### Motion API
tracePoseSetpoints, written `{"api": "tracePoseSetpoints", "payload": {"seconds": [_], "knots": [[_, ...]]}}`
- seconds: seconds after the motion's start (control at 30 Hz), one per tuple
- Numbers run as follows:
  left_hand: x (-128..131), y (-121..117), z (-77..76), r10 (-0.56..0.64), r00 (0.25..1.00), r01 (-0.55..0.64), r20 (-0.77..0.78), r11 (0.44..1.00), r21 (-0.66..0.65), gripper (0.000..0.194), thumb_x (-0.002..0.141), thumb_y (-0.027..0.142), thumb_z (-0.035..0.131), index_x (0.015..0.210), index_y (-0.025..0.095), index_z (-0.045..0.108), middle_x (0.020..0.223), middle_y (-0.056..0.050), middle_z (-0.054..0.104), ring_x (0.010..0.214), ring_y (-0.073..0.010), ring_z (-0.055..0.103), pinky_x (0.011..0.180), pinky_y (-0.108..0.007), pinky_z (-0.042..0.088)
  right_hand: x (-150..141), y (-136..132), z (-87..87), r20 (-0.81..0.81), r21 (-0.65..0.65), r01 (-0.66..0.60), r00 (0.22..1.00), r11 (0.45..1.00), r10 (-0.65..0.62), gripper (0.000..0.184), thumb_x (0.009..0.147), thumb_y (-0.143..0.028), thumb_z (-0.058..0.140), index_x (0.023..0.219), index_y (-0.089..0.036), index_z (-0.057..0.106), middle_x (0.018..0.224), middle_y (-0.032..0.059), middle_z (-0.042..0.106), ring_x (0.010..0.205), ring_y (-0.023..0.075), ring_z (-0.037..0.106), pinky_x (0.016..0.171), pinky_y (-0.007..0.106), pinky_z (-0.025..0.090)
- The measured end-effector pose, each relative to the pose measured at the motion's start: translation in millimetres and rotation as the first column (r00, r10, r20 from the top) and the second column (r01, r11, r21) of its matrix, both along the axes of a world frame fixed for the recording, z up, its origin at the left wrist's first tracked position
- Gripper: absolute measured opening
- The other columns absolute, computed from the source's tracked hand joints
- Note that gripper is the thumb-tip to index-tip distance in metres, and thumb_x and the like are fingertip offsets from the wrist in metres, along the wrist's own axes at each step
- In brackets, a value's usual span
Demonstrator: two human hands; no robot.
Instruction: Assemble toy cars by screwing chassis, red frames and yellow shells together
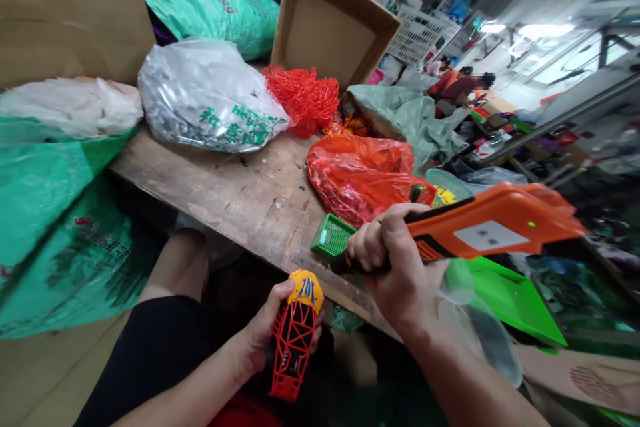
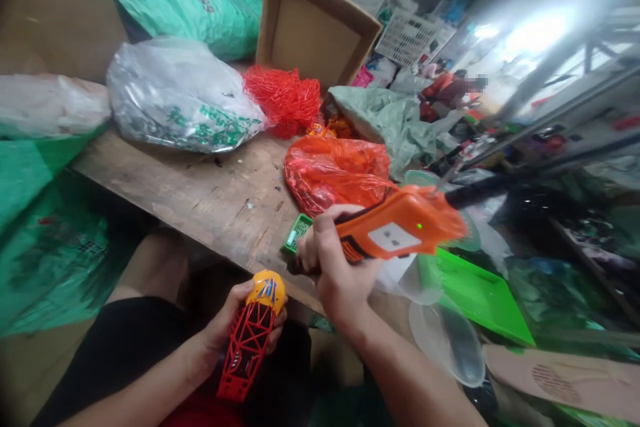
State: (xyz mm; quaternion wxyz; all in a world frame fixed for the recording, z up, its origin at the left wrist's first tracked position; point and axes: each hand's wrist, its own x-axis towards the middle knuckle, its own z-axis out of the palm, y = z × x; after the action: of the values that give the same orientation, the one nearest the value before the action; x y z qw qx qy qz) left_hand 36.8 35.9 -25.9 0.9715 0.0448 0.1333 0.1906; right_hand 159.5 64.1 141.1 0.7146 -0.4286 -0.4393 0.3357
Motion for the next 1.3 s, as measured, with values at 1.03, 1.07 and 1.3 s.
{"api": "tracePoseSetpoints", "payload": {"seconds": [1.03, 1.07, 1.3], "knots": [[-1.2, -1.7, 8.8, 0.013, 0.999, -0.013, -0.040, 1.000, -0.015, 0.061, 0.077, 0.067, 0.064, 0.083, 0.007, 0.072, 0.066, -0.005, 0.064, 0.056, -0.0149, 0.061, 0.056, -0.025, 0.051, -33.1, -18.4, -26.3, -0.012, -0.085, -0.146, 0.989, 0.986, 0.146, 0.019, 0.094, -0.028, 0.069, 0.083, -0.023, 0.054, 0.049, -0.0125, 0.047, 0.039, 0.0053, 0.042, 0.049, 0.022, 0.044], [-1.2, -1.7, 8.6, 0.012, 0.999, -0.013, -0.039, 1.000, -0.019, 0.061, 0.077, 0.067, 0.064, 0.083, 0.007, 0.072, 0.066, -0.005, 0.064, 0.056, -0.0152, 0.061, 0.056, -0.026, 0.051, -33.5, -18.1, -26.1, -0.009, -0.084, -0.142, 0.990, 0.986, 0.142, 0.019, 0.094, -0.028, 0.069, 0.083, -0.023, 0.054, 0.049, -0.0126, 0.047, 0.039, 0.0054, 0.042, 0.048, 0.021, 0.044], [-1.5, -1.5, 7.7, 0.000, 0.999, -0.002, -0.053, 0.999, -0.042, 0.057, 0.079, 0.065, 0.062, 0.082, 0.008, 0.072, 0.066, -0.005, 0.064, 0.055, -0.0143, 0.059, 0.053, -0.025, 0.049, -33.3, -14.5, -26.6, -0.004, -0.108, -0.149, 0.989, 0.983, 0.149, 0.022, 0.094, -0.031, 0.070, 0.084, -0.023, 0.051, 0.049, -0.0126, 0.046, 0.039, 0.0059, 0.042, 0.046, 0.021, 0.042]]}}
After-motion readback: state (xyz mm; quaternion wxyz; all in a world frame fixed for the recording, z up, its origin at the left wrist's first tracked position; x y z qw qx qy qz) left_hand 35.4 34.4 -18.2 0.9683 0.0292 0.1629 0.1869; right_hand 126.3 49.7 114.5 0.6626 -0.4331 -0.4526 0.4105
